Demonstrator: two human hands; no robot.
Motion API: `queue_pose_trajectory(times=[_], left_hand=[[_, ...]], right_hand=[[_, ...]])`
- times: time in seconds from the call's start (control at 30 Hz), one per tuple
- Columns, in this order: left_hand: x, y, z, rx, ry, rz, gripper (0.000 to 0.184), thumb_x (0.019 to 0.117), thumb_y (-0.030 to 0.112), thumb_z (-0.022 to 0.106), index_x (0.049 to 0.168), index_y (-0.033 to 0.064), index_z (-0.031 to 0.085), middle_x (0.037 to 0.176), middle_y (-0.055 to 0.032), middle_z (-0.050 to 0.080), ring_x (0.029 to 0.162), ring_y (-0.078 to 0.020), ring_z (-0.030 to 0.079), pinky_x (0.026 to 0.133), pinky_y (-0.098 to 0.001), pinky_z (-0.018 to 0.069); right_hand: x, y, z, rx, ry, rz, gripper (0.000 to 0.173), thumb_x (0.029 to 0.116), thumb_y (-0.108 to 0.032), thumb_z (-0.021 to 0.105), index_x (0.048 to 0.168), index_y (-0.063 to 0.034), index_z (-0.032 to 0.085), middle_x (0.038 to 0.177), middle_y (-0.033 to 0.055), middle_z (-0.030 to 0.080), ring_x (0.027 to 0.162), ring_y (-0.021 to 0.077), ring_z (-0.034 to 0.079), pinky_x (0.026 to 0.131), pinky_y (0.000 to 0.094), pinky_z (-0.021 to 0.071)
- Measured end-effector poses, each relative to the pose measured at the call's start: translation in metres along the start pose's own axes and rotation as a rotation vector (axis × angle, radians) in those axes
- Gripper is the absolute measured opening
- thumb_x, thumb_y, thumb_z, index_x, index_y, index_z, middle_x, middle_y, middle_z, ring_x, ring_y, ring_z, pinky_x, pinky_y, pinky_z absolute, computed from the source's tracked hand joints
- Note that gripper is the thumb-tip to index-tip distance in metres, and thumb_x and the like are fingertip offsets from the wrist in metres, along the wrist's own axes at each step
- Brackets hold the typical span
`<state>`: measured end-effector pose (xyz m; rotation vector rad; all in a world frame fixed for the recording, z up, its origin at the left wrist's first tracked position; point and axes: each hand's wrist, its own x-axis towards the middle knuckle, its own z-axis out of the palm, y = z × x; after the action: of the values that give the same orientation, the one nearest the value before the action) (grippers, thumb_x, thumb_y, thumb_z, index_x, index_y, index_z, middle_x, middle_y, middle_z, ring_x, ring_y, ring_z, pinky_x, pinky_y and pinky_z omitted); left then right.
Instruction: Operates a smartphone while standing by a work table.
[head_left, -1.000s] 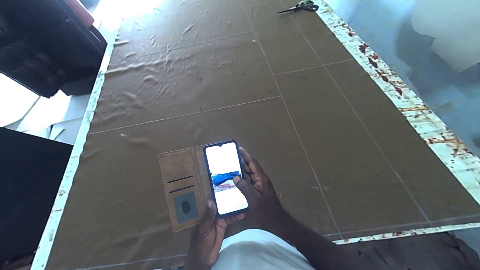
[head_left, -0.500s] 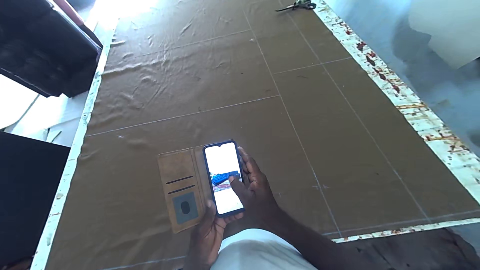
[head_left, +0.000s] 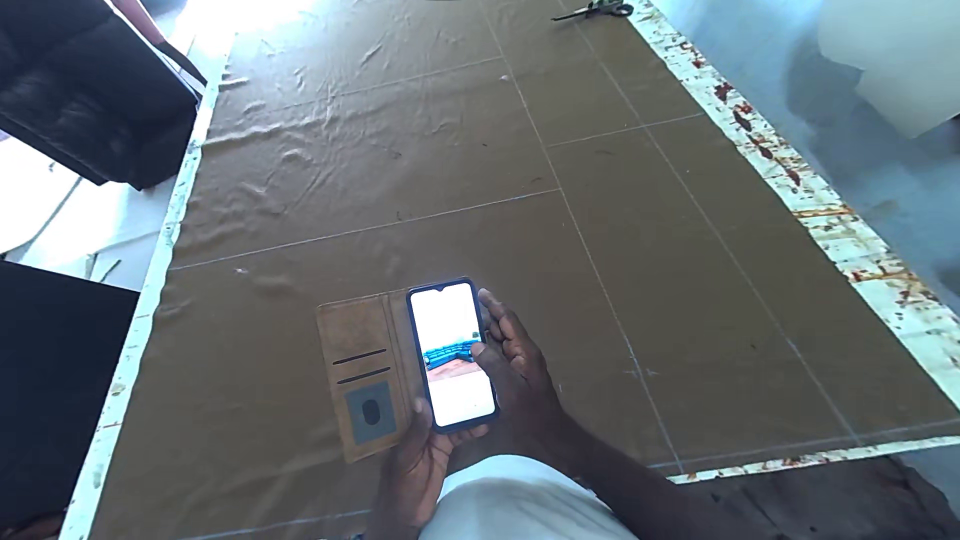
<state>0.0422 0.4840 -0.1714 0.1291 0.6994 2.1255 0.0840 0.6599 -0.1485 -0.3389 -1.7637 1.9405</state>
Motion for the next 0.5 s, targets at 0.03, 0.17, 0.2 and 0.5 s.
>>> queue_pose_trajectory(times=[0.03,0.17,0.2,0.5], left_hand=[[0.000,0.000,0.000,0.000,0.004,-0.001,0.051,0.1048,0.034,0.055,0.140,-0.0019,0.050,0.130,-0.0263,0.063,0.113,-0.0392,0.068,0.099,-0.0544,0.0553],[0.000,0.000,0.001,0.000,0.011,-0.003,0.051,0.1045,0.034,0.055,0.140,-0.0022,0.050,0.129,-0.0268,0.064,0.112,-0.0395,0.068,0.099,-0.0542,0.0555],[0.000,0.000,0.001,0.004,0.014,-0.004,0.051,0.1042,0.034,0.056,0.139,-0.0022,0.050,0.129,-0.0266,0.064,0.112,-0.0393,0.068,0.099,-0.0541,0.0556],[0.002,0.000,0.002,0.047,0.050,0.013,0.049,0.1030,0.036,0.058,0.136,-0.0004,0.054,0.124,-0.0233,0.067,0.108,-0.0361,0.070,0.096,-0.0528,0.0573]], right_hand=[[0.000,0.000,0.000,-0.001,-0.001,0.002,0.061,0.1004,-0.012,0.052,0.159,-0.0084,0.034,0.137,0.0083,0.063,0.114,0.0169,0.067,0.093,0.0340,0.0599],[0.000,0.000,0.002,-0.013,0.004,0.013,0.062,0.1001,-0.012,0.054,0.159,-0.0100,0.034,0.136,0.0077,0.063,0.112,0.0170,0.068,0.091,0.0343,0.0611],[0.000,0.000,0.003,-0.025,0.009,0.019,0.062,0.0999,-0.013,0.055,0.159,-0.0107,0.034,0.136,0.0070,0.064,0.111,0.0165,0.069,0.090,0.0341,0.0613],[-0.002,0.010,0.009,-0.158,0.047,0.045,0.088,0.0882,-0.027,0.078,0.161,-0.0179,0.030,0.136,0.0034,0.064,0.113,0.0147,0.068,0.091,0.0381,0.0620]])
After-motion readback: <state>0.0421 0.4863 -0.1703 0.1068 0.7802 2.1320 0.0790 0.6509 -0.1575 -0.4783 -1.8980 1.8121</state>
